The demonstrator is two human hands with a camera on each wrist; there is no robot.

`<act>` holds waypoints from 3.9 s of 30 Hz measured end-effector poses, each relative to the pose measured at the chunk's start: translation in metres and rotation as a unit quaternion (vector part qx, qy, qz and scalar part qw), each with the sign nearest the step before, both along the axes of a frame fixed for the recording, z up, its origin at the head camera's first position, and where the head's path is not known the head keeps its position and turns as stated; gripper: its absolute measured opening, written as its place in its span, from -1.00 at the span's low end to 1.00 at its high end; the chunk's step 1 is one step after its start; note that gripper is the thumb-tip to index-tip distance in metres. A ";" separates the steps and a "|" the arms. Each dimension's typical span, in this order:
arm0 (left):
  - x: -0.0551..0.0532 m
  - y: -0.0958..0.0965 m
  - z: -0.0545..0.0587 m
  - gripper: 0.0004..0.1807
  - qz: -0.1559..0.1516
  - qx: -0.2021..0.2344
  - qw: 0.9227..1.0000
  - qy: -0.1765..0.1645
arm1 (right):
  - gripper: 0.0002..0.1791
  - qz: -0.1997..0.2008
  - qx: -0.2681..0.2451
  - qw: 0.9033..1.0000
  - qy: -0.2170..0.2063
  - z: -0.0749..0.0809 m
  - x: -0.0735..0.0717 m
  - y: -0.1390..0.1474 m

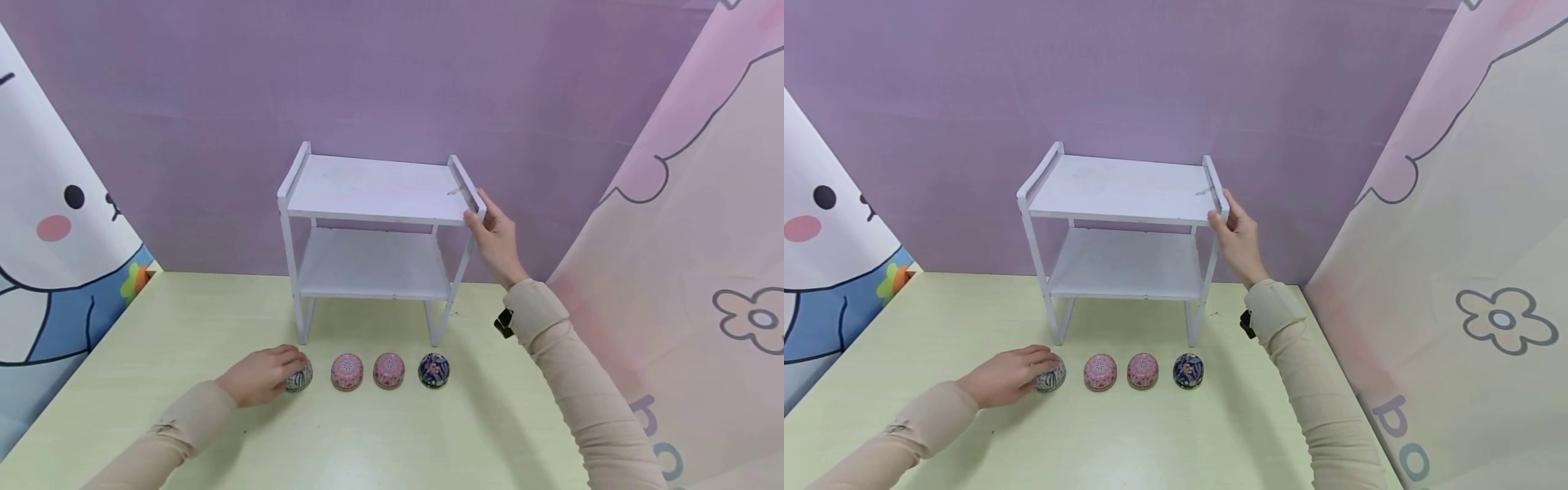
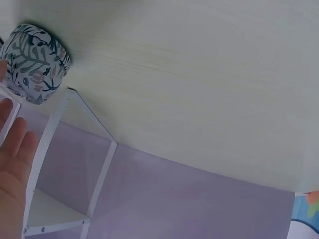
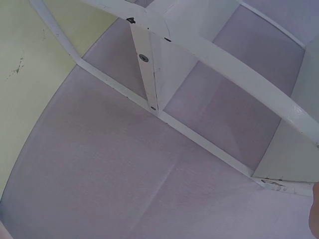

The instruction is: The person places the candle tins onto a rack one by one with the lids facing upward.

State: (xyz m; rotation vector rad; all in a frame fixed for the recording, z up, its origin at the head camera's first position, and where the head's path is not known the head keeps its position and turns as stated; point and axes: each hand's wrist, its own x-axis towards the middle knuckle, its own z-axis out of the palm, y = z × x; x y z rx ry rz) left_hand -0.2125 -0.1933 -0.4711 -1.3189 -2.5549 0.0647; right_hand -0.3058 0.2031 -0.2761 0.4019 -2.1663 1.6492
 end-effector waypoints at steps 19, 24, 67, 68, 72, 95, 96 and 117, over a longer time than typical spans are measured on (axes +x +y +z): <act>-0.009 0.010 -0.020 -0.40 -0.016 -0.081 0.996 0.037 | -0.38 -0.001 -0.004 1.000 -0.009 0.000 0.002 0.000; -0.011 0.012 -0.023 -0.37 -0.014 -0.091 0.995 0.027 | -0.37 -0.002 -0.005 1.000 -0.010 0.001 0.003 -0.001; 0.000 0.015 -0.003 -0.27 0.067 0.084 0.994 -0.004 | -0.38 0.004 -0.002 1.000 0.010 -0.001 0.002 0.000; 0.001 0.016 -0.002 -0.26 0.076 0.098 0.992 -0.015 | -0.38 0.003 -0.002 1.000 0.010 0.000 0.002 0.000; 0.004 0.019 0.005 -0.22 0.103 0.150 0.982 -0.051 | -0.38 0.000 0.001 1.000 0.006 0.000 0.003 0.000; 0.016 0.029 0.034 -0.19 0.183 0.468 0.792 -0.346 | -0.36 -0.002 0.005 1.000 -0.005 0.000 0.002 -0.001; 0.017 0.030 0.036 -0.18 0.183 0.477 0.781 -0.359 | -0.36 -0.001 0.005 1.000 -0.004 0.000 0.002 -0.001; 0.020 0.044 0.036 -0.14 0.155 0.577 0.670 -0.441 | -0.38 0.008 -0.012 1.000 0.002 0.001 0.000 -0.003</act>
